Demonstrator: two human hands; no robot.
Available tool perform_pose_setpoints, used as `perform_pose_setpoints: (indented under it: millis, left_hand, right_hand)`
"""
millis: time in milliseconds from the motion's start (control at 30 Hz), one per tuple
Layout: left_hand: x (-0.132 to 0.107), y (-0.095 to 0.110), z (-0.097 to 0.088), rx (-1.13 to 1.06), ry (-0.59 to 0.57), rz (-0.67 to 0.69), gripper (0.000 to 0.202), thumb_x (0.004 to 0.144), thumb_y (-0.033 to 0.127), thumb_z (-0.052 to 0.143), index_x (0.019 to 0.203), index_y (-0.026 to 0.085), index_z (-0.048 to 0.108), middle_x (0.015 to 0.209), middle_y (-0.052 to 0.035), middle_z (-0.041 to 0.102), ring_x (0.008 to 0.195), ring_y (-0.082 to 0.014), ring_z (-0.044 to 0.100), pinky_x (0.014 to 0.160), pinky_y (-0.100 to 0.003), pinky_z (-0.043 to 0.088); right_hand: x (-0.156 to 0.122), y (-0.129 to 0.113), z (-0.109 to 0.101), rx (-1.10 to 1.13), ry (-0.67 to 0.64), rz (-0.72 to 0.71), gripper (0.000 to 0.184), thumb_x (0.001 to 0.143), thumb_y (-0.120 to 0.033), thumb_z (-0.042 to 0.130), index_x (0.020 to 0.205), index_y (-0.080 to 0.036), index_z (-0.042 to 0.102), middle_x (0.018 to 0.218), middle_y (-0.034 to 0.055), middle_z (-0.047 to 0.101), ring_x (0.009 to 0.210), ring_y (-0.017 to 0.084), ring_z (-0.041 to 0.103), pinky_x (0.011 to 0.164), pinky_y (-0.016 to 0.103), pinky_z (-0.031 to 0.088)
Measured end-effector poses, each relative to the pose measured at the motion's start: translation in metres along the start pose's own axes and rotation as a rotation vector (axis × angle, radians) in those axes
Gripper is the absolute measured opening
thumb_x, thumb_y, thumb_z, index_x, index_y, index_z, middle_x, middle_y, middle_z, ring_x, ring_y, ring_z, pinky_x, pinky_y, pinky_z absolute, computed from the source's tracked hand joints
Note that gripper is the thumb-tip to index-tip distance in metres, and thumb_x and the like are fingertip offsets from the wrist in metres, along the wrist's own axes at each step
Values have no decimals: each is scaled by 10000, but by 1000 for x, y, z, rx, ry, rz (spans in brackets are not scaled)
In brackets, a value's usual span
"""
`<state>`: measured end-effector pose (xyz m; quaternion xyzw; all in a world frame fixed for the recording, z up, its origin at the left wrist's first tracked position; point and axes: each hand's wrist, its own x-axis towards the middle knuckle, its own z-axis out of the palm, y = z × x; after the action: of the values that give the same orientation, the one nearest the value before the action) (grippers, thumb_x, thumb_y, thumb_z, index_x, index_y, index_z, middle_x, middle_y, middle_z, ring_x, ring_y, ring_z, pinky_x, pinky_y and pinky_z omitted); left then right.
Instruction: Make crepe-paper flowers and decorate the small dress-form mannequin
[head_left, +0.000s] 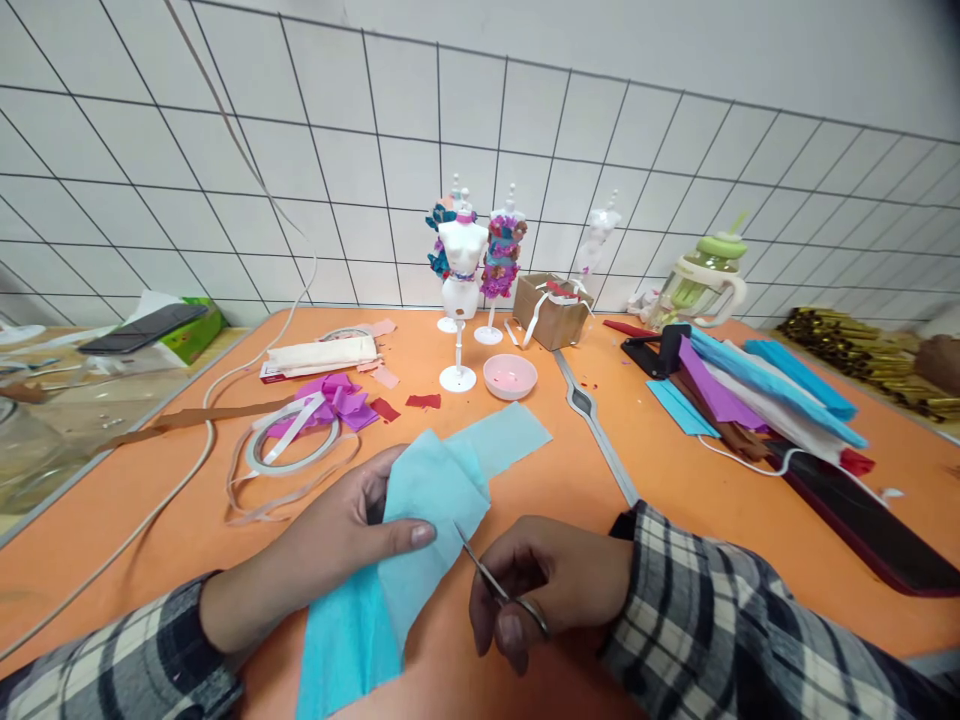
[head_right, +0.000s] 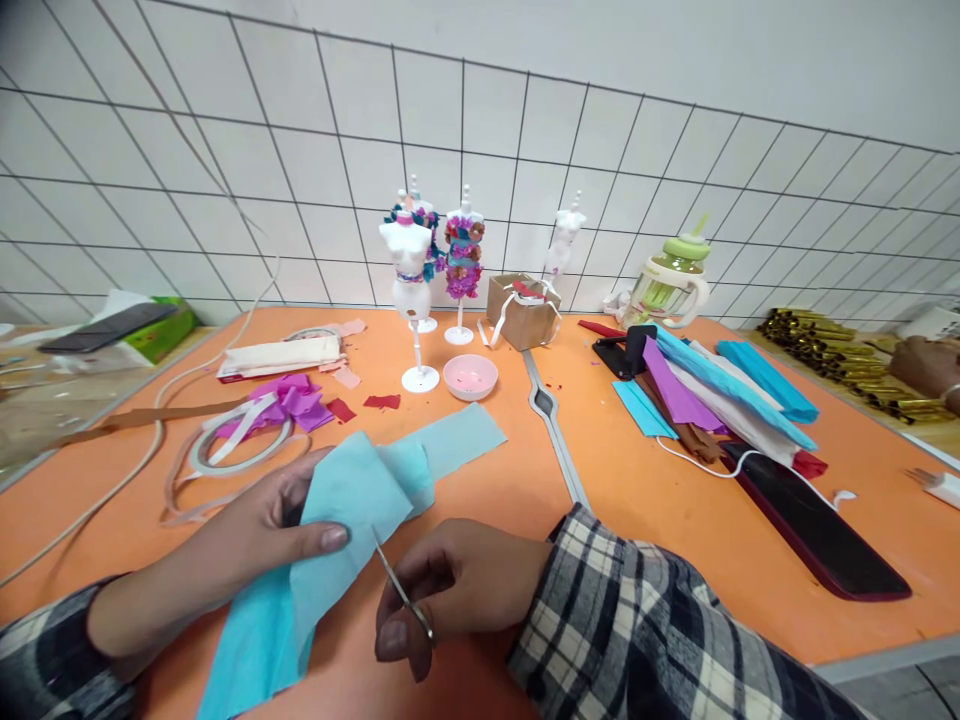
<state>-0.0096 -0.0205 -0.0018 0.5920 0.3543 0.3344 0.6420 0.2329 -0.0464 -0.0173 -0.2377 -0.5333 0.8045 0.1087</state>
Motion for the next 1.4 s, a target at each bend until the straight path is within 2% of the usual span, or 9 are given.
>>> perform_pose_setpoints:
  millis: [200,400,500,1000,1233,1400]
  left_hand:
    - [1,-4,-6,73,25,-10,459,737,312,826,1161,252,659,934,-26,692,813,-198,632,686,-243,540]
    - [1,-4,-8,151,-3,-14,522,748,365,811,1211,232,611,963,-23,666,828,-191,611,694,-247,534]
    - [1,-4,-9,168,-10,-33,549,757,376,801,1237,220,583,979,-26,660,854,-196,607,719,-260,535]
    - [1,-5,-11,193,-33,-13,535,771,396,789,1231,222,577,980,-13,657,854,-182,602,725,-251,527]
    - [2,-5,-11,208,-12,-21,562,774,377,789,1262,220,556,1080,-36,684,931,-208,632,787,-279,537]
    - [1,-6,-12,204,-4,-27,569,763,395,794,1250,217,560,1073,-34,690,913,-210,645,784,-284,541]
  right_hand:
    - [-2,-4,1,-55,42,43,452,661,-465,859,851,-95,681,628,-26,623,564,74,570,583,191,431]
    - [-1,-2,0,-120,65,1,491,728,-546,785,851,-80,688,619,-12,610,547,69,548,553,186,418]
    - [-1,-2,0,-129,84,3,524,718,-577,778,823,-72,684,612,-10,593,547,69,533,544,189,400]
    - [-1,2,-1,-186,125,18,495,715,-564,785,822,-89,695,602,-16,583,533,62,516,515,179,368]
    - [-1,0,0,-198,140,22,495,699,-557,799,829,-88,707,587,-16,586,522,61,511,515,179,367]
    - [-1,-2,1,-209,150,24,510,675,-571,809,828,-96,705,595,-26,571,527,60,497,517,184,358]
